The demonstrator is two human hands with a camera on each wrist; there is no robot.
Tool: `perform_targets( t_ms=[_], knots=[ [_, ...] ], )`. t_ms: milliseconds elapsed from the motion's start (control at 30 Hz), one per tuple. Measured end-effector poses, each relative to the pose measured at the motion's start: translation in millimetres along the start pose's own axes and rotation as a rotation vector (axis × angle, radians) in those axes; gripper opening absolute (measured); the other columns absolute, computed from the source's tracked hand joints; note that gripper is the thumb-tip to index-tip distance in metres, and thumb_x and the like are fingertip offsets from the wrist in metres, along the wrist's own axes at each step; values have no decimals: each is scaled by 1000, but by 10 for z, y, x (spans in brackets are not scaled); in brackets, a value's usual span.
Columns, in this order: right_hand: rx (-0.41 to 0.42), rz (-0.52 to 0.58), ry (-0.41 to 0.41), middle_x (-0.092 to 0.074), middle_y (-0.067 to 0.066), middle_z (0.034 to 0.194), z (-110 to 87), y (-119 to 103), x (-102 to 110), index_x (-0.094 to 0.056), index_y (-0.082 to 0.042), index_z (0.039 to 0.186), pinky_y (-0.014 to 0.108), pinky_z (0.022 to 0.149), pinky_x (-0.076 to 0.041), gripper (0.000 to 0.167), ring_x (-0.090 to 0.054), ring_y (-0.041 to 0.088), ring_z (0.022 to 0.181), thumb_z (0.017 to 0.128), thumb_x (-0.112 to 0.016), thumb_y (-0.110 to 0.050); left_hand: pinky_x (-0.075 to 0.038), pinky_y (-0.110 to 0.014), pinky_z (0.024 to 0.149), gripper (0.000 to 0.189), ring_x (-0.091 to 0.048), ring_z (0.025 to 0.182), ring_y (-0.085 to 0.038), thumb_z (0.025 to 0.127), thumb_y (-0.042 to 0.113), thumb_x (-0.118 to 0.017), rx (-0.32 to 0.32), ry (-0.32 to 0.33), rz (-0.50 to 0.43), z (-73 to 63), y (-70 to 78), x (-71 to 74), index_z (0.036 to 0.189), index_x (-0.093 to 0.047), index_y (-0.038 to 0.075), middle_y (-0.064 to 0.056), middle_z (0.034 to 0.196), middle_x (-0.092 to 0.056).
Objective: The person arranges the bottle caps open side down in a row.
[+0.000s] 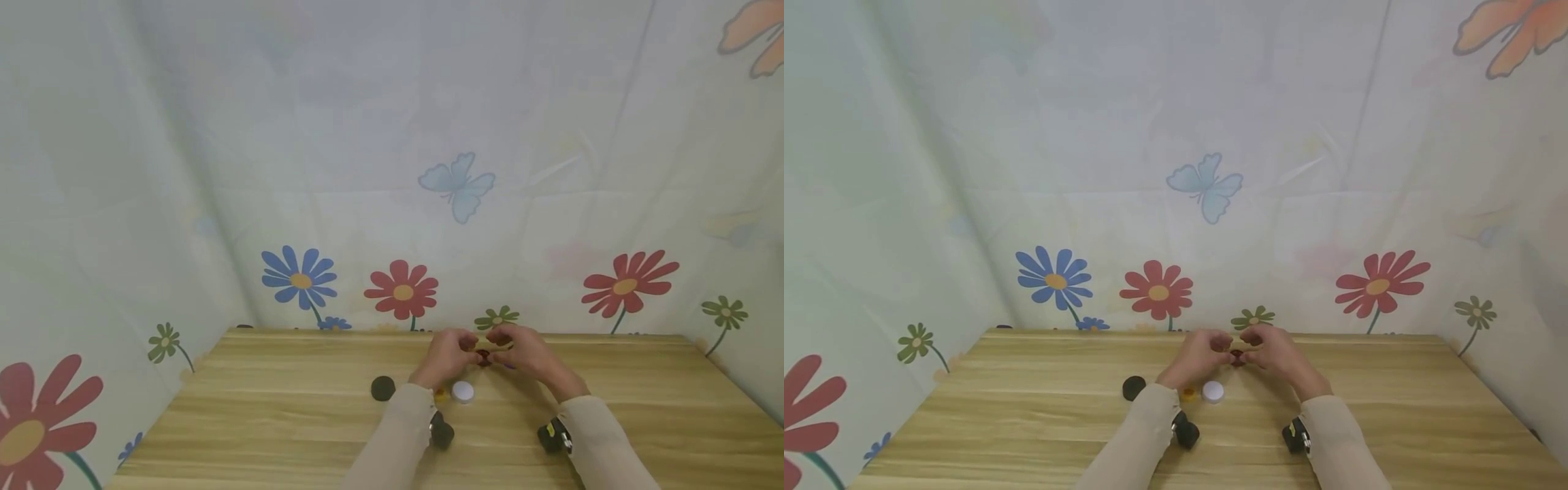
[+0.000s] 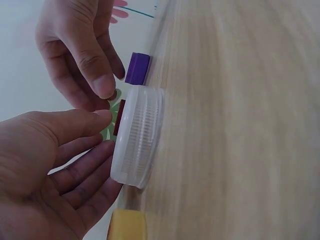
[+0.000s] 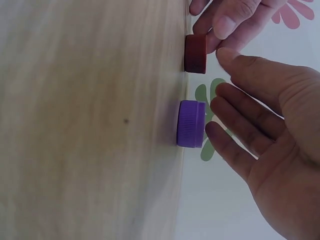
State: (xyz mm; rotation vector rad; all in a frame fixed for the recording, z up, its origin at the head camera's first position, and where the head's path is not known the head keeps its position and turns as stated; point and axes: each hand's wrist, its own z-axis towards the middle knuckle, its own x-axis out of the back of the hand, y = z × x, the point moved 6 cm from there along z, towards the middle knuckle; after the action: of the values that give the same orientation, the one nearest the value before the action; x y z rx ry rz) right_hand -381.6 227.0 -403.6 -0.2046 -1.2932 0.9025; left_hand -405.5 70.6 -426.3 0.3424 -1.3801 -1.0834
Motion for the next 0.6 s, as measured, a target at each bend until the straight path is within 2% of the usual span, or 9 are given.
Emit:
perform_targets(
  t_ms=[200, 433, 600],
  knots=[
    [62, -72, -23, -74, 18, 105, 28, -70, -30, -73, 6, 106, 58, 91, -56, 26, -69, 42, 103, 82, -82, 4, -58, -32, 92, 27, -71, 96, -17, 91, 2, -82, 6, -19, -12, -7, -11, -13, 117, -76, -1, -10, 107, -78],
    [60, -112, -59, -76, 12, 101, 69, -52, -109, -75, 2, 103, 55, 91, -57, 22, -71, 35, 100, 82, -83, 4, -58, -31, 91, 22, -73, 94, -16, 91, 0, -81, 16, -27, -23, -10, -21, -43, 113, -78, -1, -8, 103, -79],
    [91, -106, -71, -77, 8, 96, 92, -17, -139, -77, 0, 101, 50, 88, -58, 21, -72, 28, 94, 82, -85, 3, -57, -29, 90, 20, -72, 94, -13, 92, 1, -80, 12, -37, -7, -4, -7, -42, 112, -80, 2, -6, 103, -79]
  ],
)
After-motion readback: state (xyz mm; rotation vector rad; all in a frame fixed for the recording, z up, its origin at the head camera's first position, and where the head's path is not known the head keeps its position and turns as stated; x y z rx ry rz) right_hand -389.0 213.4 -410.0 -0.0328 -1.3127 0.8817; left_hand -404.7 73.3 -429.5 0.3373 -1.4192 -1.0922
